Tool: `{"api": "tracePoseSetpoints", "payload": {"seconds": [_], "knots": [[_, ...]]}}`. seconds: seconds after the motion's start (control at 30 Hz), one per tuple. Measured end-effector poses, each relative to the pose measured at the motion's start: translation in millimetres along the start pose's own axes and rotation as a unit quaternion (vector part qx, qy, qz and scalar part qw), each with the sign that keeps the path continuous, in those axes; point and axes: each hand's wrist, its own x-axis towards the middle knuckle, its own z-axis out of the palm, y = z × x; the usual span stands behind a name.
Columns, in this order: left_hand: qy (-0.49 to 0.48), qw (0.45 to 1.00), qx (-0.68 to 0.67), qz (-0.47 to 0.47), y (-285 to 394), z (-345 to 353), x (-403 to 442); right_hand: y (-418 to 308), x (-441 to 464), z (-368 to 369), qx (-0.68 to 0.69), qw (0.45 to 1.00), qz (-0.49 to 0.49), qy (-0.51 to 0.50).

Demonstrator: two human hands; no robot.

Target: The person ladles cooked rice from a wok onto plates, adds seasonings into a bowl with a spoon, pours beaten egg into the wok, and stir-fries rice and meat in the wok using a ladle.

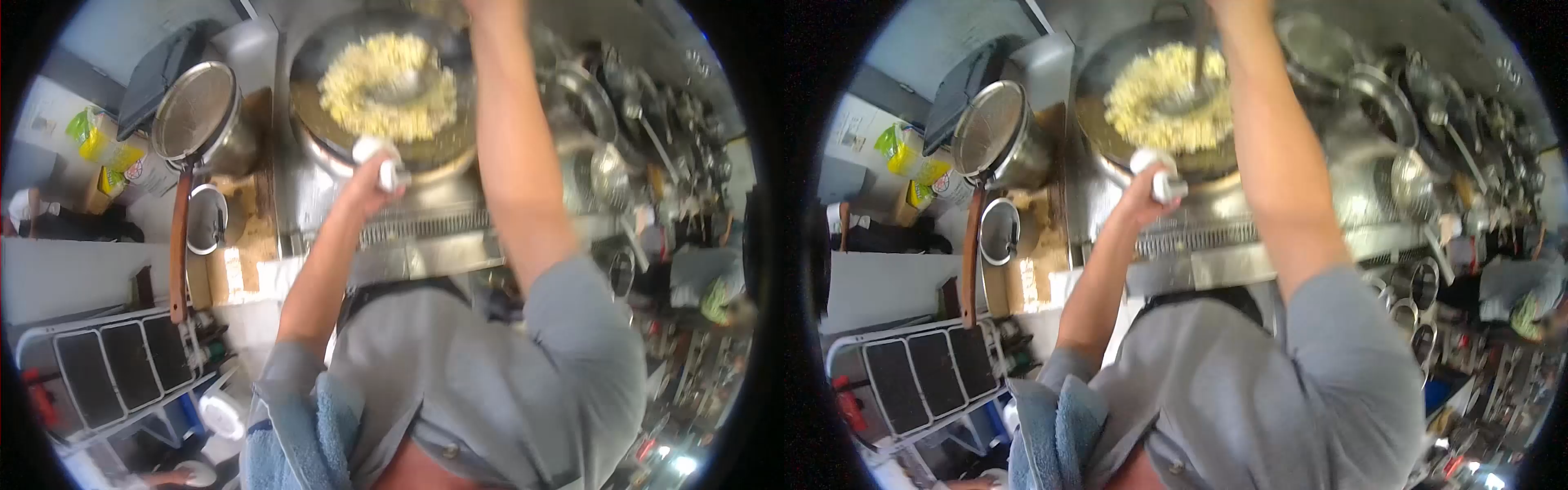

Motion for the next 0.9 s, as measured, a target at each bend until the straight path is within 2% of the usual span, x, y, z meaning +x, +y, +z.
{"api": "tracePoseSetpoints", "payload": {"seconds": [0.03, 0.07, 0.17, 0.2, 0.3, 0.37, 0.43, 0.47, 0.57, 0.6, 0.67, 0.7, 0.73, 0.77, 0.83, 0.87, 0.9], "knots": [[0.005, 1.000, -0.003, 0.006, 6, 2, 5, -39, -28, 1, -0.059, 0.997, 0.007, 0.048], [-0.010, 1.000, -0.003, -0.005, 2, -5, 16, -24, -36, -25, 0.002, 0.997, -0.064, -0.034], [-0.017, 1.000, -0.002, -0.011, 4, -3, 11, 44, -49, -21, -0.020, 0.997, -0.047, 0.062], [-0.023, 1.000, 0.006, -0.018, 6, -4, 9, 59, -28, -38, -0.035, 0.998, -0.054, 0.022], [-0.033, 0.999, 0.008, -0.019, 5, -6, 11, 6, -39, -59, 0.091, 0.995, 0.015, 0.037], [-0.073, 0.997, 0.024, -0.016, 4, -11, 16, -7, -74, -48, -0.034, 0.990, -0.114, 0.073], [-0.052, 0.999, 0.008, -0.014, -1, -13, 21, 46, -55, -54, 0.058, 0.994, -0.075, 0.057], [-0.038, 0.999, 0.006, -0.008, -2, -13, 20, 58, -27, -58, 0.054, 0.995, -0.056, 0.056], [-0.024, 1.000, 0.002, -0.010, 0, -10, 19, -1, 22, -54, 0.035, 0.992, -0.114, 0.044], [-0.033, 0.999, -0.003, -0.008, 0, -12, 27, 1, 34, -50, 0.027, 0.991, -0.113, 0.071], [-0.041, 0.999, -0.016, -0.012, -8, -17, 26, 18, 38, -52, 0.004, 0.984, -0.098, 0.151], [-0.050, 0.998, -0.029, -0.004, -8, -16, 26, 77, 55, -59, 0.000, 0.984, -0.102, 0.144], [-0.048, 0.998, -0.041, -0.006, -4, -11, 17, 82, 56, -53, 0.042, 0.989, -0.049, 0.134], [-0.050, 0.997, -0.061, -0.013, -6, -15, 22, 75, 64, -44, 0.019, 0.990, 0.034, 0.135], [-0.036, 0.997, -0.061, -0.023, -1, -10, 12, 31, 44, -30, 0.057, 0.992, 0.110, 0.039], [-0.057, 0.997, -0.054, -0.028, 5, -15, 20, -1, 18, -22, 0.028, 0.992, 0.113, 0.048], [-0.087, 0.995, -0.042, -0.036, 11, -17, 30, -21, -14, -17, -0.070, 0.989, 0.090, 0.094]]}}
